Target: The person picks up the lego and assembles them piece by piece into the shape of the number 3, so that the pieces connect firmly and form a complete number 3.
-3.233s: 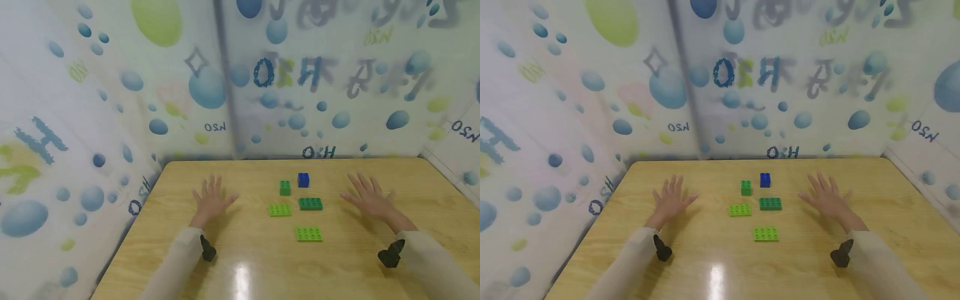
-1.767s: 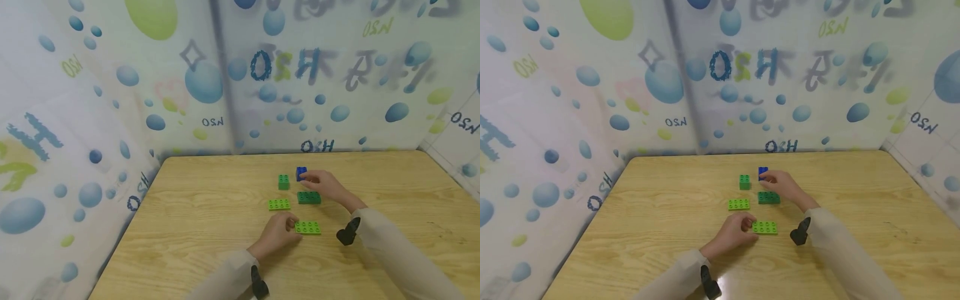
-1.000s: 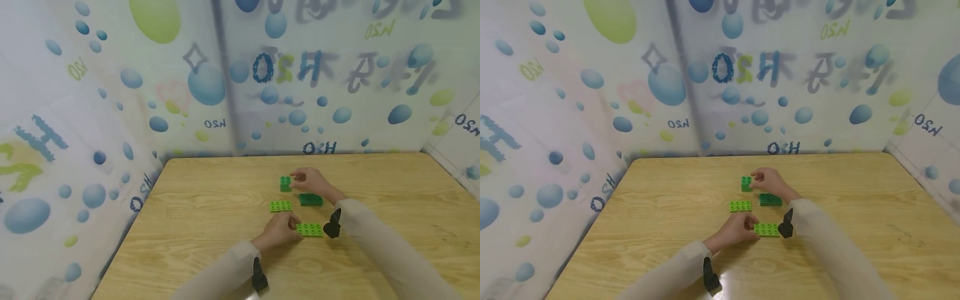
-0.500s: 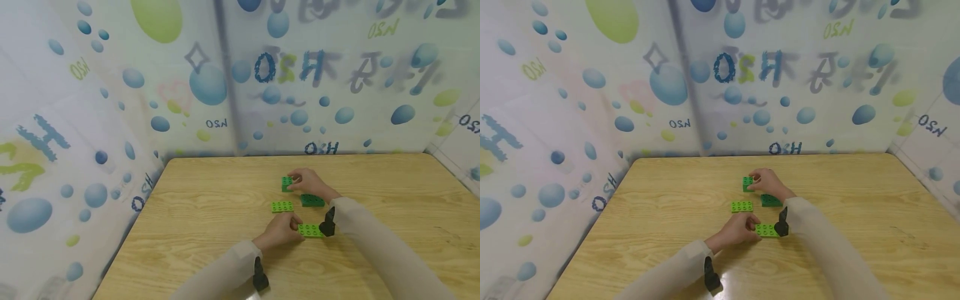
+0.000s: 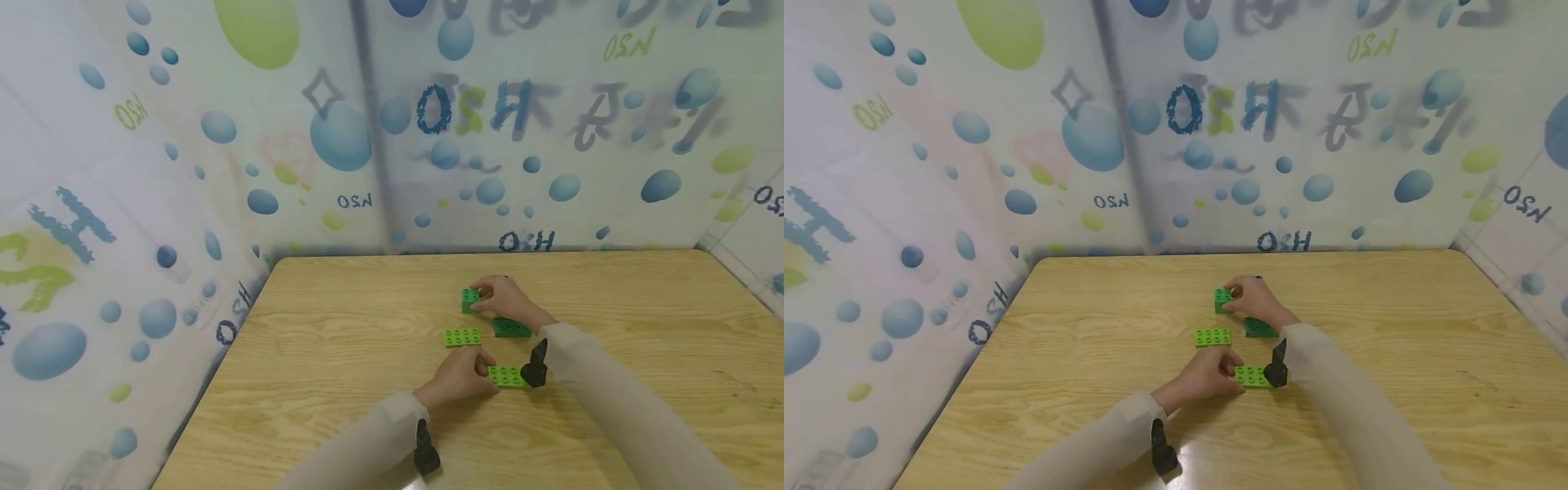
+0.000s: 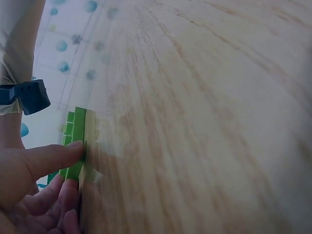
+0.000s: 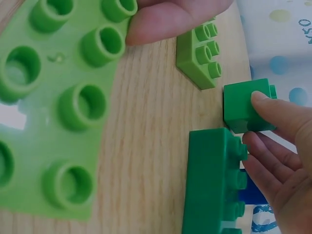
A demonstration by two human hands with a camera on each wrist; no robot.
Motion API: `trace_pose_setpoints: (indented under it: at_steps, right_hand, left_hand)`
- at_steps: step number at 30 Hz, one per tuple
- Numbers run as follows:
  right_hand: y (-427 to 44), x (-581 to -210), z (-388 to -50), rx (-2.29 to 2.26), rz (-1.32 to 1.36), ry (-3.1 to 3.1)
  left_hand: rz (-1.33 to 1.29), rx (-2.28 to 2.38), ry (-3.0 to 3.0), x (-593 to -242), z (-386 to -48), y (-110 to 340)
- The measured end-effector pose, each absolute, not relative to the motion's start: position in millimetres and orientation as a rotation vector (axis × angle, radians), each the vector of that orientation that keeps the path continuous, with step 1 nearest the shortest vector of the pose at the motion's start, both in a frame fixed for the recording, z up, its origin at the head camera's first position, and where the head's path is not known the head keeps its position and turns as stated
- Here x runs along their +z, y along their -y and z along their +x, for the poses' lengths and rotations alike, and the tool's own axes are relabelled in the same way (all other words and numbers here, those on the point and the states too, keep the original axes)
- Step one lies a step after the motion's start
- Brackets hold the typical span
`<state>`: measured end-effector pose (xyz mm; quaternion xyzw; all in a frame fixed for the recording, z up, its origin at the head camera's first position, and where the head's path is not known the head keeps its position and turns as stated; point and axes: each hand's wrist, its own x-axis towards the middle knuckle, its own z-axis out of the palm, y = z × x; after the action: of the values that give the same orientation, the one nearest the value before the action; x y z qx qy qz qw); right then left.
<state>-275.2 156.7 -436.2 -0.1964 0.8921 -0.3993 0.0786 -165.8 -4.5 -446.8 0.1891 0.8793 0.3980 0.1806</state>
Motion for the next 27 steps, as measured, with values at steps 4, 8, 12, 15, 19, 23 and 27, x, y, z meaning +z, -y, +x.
trace_pose_setpoints:
  at_steps: [4, 8, 12, 15, 19, 23, 27]
  right_hand:
    - [-158.1, -433.6, -273.0, -1.194, -0.588, -2.674]
    - [-159.3, -426.2, -269.6, -1.174, -0.597, -2.687]
    - [-161.7, -416.7, -265.7, -1.191, -0.640, -2.678]
    - [-164.9, -411.4, -262.1, -1.195, -0.695, -2.670]
    - [-170.4, -405.5, -254.7, -1.166, -0.776, -2.681]
    - [-177.5, -399.9, -245.2, -1.138, -0.831, -2.691]
    - [-186.1, -395.4, -234.9, -1.112, -0.855, -2.686]
  left_hand:
    - [0.539, 1.124, -2.488, -447.5, -165.3, 4.2]
    - [0.532, 1.118, -2.495, -448.3, -165.3, 4.1]
    - [0.511, 1.118, -2.492, -448.3, -166.5, 4.5]
    - [0.502, 1.120, -2.487, -448.6, -167.1, 4.8]
    - [0.506, 1.121, -2.488, -449.2, -166.8, 4.7]
    - [0.503, 1.120, -2.485, -449.6, -166.3, 4.0]
    - [0.481, 1.116, -2.474, -448.8, -166.3, 3.2]
